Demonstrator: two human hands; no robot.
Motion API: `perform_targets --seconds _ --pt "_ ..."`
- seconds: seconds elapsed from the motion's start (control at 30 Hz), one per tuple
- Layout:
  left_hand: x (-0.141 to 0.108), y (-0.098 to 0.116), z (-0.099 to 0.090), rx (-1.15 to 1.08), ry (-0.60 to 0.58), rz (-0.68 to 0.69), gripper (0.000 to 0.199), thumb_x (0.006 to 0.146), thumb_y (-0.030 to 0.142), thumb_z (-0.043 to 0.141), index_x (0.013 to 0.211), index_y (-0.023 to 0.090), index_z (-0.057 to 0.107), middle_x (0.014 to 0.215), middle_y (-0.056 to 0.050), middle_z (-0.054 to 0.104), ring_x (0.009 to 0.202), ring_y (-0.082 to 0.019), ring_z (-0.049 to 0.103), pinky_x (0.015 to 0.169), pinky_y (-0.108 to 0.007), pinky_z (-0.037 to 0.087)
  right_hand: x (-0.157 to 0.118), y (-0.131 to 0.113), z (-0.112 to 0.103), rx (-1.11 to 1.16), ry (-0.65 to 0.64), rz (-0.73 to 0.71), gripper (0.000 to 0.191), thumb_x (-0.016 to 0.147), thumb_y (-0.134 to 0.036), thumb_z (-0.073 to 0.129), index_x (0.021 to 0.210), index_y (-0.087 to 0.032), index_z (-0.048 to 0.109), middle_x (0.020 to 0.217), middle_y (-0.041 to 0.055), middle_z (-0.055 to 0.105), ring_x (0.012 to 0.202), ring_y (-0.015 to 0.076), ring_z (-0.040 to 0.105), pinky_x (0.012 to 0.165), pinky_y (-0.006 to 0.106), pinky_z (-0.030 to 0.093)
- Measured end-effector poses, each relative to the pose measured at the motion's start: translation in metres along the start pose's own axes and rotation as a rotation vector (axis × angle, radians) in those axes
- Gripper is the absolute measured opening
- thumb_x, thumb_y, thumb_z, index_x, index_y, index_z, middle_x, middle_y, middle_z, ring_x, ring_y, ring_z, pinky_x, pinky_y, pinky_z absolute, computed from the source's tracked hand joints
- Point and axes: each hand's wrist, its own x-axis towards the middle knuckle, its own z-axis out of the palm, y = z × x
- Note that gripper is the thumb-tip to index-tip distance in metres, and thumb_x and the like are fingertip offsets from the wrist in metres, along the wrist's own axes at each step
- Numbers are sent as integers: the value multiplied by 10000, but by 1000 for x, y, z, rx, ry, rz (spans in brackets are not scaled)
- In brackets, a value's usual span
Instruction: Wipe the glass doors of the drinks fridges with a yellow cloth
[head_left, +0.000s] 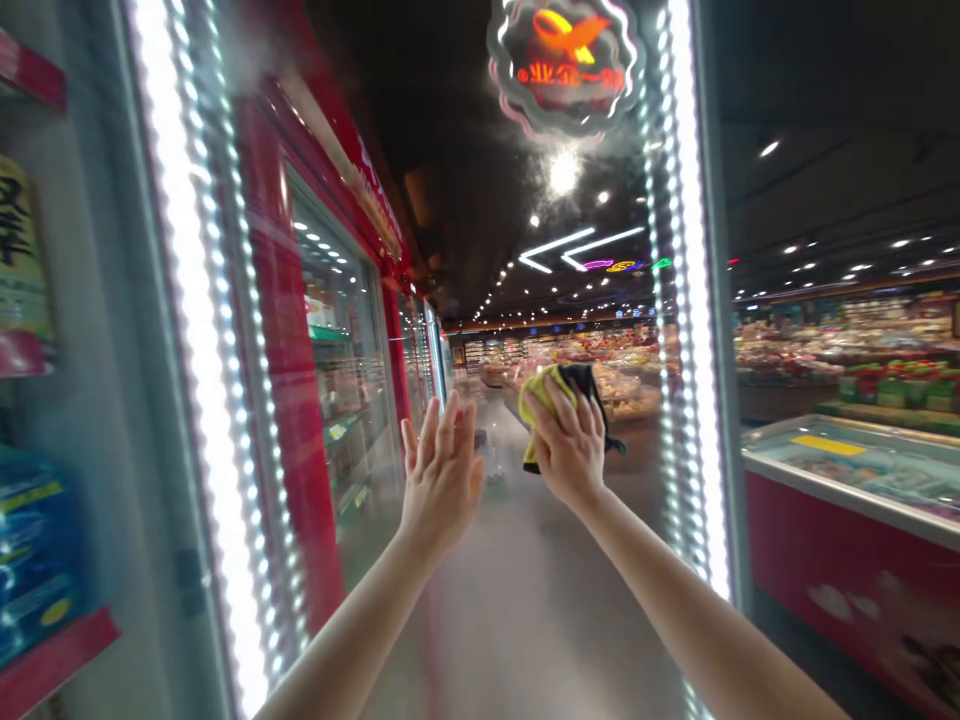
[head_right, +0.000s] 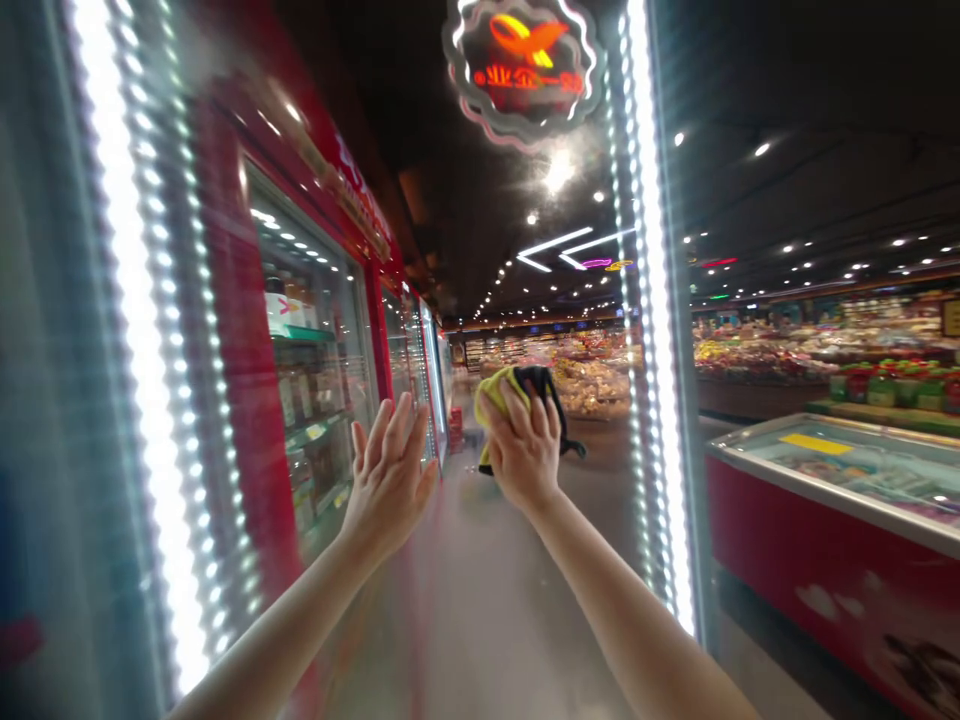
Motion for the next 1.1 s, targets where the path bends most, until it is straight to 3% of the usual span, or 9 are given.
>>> perform_targets --seconds 0.1,0.23,0.33,0.43,0.57,0.7,0.83,0.93,1.1 --pt "10 9 8 -13 8 43 870 970 195 552 1663 307 39 1709 -78 266 1601 -310 159 1295 -620 104 20 6 -2 1 -91 -128 478 1025 -356 507 1502 -393 525 1592 -8 497 1482 300 405 1230 498 312" --pt "22 20 16 -36 34 52 856 962 203 570 1661 321 91 1705 -61 268 1599 -315 155 1295 -627 100 50 45 -4 -44 -3 10 471 1046 -387 459 1512 -345 517 1603 23 479 1477 297 414 1206 501 357" --pt "21 24 17 -39 52 57 849 971 216 567 1661 317 84 1702 -71 268 1594 -323 173 1291 -638 97 24 61 -6 -94 109 188 483 1053 -359 429 1531 -321 487 1581 68 497 1455 313 443 1174 548 387" --pt "20 25 17 -45 51 99 826 981 198 552 1659 326 97 1693 -63 294 1594 -303 183 1296 -622 107 -8 58 -9 -127 82 178 504 1042 -320 432 1545 -323 466 1603 77 467 1465 318 432 1173 558 388" --pt "27 34 23 -95 40 195 805 995 197 532 1659 313 91 1674 -62 335 1588 -270 211 1305 -582 143 13 69 -14 -96 -88 -17 486 1028 -312 466 1511 -345 515 1629 20 439 1501 279 389 1212 485 374" --pt "33 45 29 -133 33 224 847 991 225 556 1659 299 40 1682 -76 305 1586 -274 209 1302 -572 176 40 109 -20 -87 -29 86 473 1050 -324 422 1512 -284 512 1649 52 406 1504 258 391 1221 473 376" --pt "28 49 30 -154 33 233 893 979 214 572 1654 320 -5 1689 -63 279 1584 -274 209 1306 -561 178 0 124 -21 -118 71 251 505 1055 -319 398 1552 -245 445 1634 117 413 1525 265 362 1207 504 392" --pt "27 50 33 -175 53 236 890 979 185 553 1653 331 -9 1686 -56 286 1574 -267 239 1308 -553 178 -18 122 -19 -129 68 252 524 1045 -286 399 1566 -236 424 1646 131 388 1545 279 325 1216 524 376" --pt "35 63 46 -235 78 257 870 972 169 537 1658 313 21 1674 -70 314 1558 -272 281 1302 -563 188 32 148 -24 -54 -41 113 506 1046 -264 398 1549 -238 455 1666 86 366 1562 237 293 1265 473 329"
